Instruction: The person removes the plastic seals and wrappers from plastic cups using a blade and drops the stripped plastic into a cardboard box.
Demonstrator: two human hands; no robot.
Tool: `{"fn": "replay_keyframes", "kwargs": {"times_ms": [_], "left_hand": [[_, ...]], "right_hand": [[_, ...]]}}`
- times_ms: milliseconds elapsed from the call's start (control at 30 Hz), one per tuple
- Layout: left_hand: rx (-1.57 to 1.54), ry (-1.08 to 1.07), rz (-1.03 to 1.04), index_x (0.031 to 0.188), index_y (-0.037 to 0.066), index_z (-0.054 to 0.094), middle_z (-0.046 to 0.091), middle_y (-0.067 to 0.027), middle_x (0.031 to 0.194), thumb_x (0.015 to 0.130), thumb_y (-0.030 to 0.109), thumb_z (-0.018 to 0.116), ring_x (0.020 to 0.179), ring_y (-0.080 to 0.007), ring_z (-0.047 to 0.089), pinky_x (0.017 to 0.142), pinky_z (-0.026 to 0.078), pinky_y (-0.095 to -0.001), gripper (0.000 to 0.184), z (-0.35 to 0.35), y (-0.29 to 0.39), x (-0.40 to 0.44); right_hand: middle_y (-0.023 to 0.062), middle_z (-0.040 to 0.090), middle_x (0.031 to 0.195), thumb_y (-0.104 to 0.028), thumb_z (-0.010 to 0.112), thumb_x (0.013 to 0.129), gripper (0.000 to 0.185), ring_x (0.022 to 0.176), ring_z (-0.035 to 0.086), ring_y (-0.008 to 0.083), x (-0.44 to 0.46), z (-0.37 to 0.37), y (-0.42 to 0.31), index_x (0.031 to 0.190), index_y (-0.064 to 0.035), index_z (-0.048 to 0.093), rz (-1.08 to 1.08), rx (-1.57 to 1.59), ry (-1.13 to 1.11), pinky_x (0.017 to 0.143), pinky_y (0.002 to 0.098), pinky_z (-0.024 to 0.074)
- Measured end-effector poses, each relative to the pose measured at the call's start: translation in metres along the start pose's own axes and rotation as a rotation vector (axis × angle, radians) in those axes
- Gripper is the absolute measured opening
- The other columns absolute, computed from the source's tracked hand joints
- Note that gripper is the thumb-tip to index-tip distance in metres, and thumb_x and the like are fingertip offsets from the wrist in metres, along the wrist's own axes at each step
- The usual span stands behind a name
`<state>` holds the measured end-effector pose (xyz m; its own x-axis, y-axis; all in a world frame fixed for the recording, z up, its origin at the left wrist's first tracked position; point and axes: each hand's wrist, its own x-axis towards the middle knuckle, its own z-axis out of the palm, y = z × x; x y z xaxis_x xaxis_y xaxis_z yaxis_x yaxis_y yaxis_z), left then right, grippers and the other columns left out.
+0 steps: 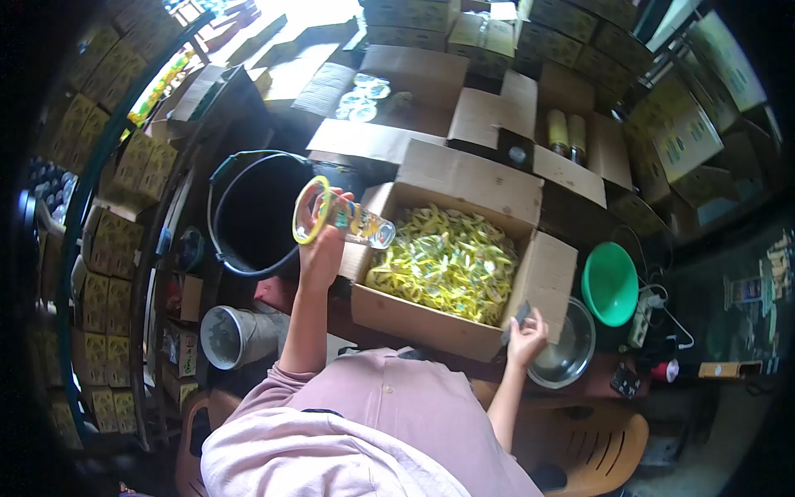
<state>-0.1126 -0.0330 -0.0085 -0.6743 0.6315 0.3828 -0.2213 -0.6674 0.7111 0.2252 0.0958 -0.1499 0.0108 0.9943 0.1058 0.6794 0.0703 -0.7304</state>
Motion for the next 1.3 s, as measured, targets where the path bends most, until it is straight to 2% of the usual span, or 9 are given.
{"fn": "replay_keyframes", "kwargs": {"times_ms": [133,300,700,767,867,967,1033,1100,1300], "left_hand": [[-0.423,0.213,-0.021,0.127,0.005,0.034,0.045,-0.0120,0.121,0.086,0.026,0.056,0.115,-0.0249,0.043,0.097,0.036,-0.0434,0.051,-0.054,0.023,0.007],[-1.105,0.500,-0.165,0.115,-0.001,0.044,0.052,-0.0184,0.111,0.086,0.037,0.052,0.107,-0.0310,0.049,0.096,0.036,-0.0470,0.049,-0.135,0.024,0.010],[-1.224,0.497,-0.320,0.111,0.002,0.048,0.052,-0.0182,0.112,0.092,0.041,0.037,0.108,-0.0302,0.049,0.098,0.035,-0.0476,0.045,-0.162,0.028,-0.006],[-1.201,0.462,-0.314,0.117,0.000,0.043,0.050,-0.0184,0.116,0.090,0.046,0.038,0.113,-0.0307,0.046,0.101,0.031,-0.0467,0.053,-0.173,0.022,-0.014],[-1.032,0.376,-0.764,0.132,0.005,0.026,0.035,-0.0222,0.130,0.082,0.058,0.043,0.120,-0.0339,0.038,0.102,0.029,-0.0482,0.074,-0.140,0.074,-0.011],[-0.321,-0.138,-0.704,0.129,0.004,0.027,0.042,-0.0186,0.121,0.080,0.055,0.050,0.109,-0.0287,0.047,0.092,0.039,-0.0426,0.074,-0.156,0.101,-0.031],[-0.217,-0.159,-0.627,0.127,0.004,0.029,0.046,-0.0152,0.109,0.079,0.053,0.054,0.097,-0.0241,0.050,0.083,0.044,-0.0377,0.073,-0.168,0.117,-0.030],[-0.225,-0.006,-0.422,0.124,0.006,0.033,0.046,-0.0092,0.097,0.078,0.048,0.057,0.088,-0.0184,0.050,0.073,0.044,-0.0314,0.067,-0.176,0.121,-0.024],[0.023,0.432,-0.027,0.116,0.006,0.042,0.046,-0.0045,0.091,0.084,0.031,0.055,0.078,-0.0128,0.047,0.069,0.043,-0.0277,0.042,-0.199,0.095,-0.001]], "right_hand": [[0.0088,0.046,0.086,-0.004,0.078,0.053,0.067,0.081,0.048,0.0254,-0.001,-0.007,-0.041,0.115,-0.0042,0.052,-0.158,-0.244,0.150,0.073,0.0361,0.0417],[0.0061,0.047,0.085,-0.002,0.072,0.061,0.054,0.068,0.044,0.0178,-0.002,0.035,-0.144,0.112,-0.0059,0.055,-0.337,0.044,-0.021,0.062,0.0305,0.0411],[0.0102,0.050,0.107,-0.022,0.070,0.071,0.056,0.081,0.061,0.0260,-0.086,0.164,-0.370,0.122,-0.0125,0.048,-1.114,0.303,-0.882,0.070,0.0345,0.0512],[0.0100,0.052,0.104,-0.020,0.069,0.072,0.051,0.081,0.061,0.0263,-0.085,0.172,-0.373,0.118,-0.0110,0.050,-1.032,0.358,-0.981,0.071,0.0348,0.0512],[0.0104,0.054,0.099,-0.017,0.069,0.072,0.041,0.082,0.061,0.0268,-0.076,0.175,-0.382,0.109,-0.0083,0.054,-0.945,0.474,-0.962,0.073,0.0358,0.0505],[0.0109,0.055,0.097,-0.016,0.070,0.069,0.040,0.083,0.060,0.0267,-0.070,0.177,-0.380,0.106,-0.0111,0.056,-1.027,0.404,-0.789,0.072,0.0351,0.0502],[0.0102,0.055,0.094,-0.016,0.071,0.067,0.040,0.082,0.059,0.0265,-0.072,0.176,-0.375,0.104,-0.0129,0.057,-1.119,0.302,-0.763,0.071,0.0347,0.0500],[0.0070,0.053,0.086,-0.024,0.072,0.065,0.040,0.080,0.058,0.0253,-0.072,0.173,-0.370,0.101,-0.0139,0.058,-1.238,0.017,-1.086,0.068,0.0352,0.0488],[0.0056,0.053,0.085,-0.022,0.068,0.067,0.036,0.076,0.056,0.0226,-0.077,0.183,-0.373,0.101,-0.0131,0.058,-1.331,0.062,-0.859,0.068,0.0342,0.0471]]}}
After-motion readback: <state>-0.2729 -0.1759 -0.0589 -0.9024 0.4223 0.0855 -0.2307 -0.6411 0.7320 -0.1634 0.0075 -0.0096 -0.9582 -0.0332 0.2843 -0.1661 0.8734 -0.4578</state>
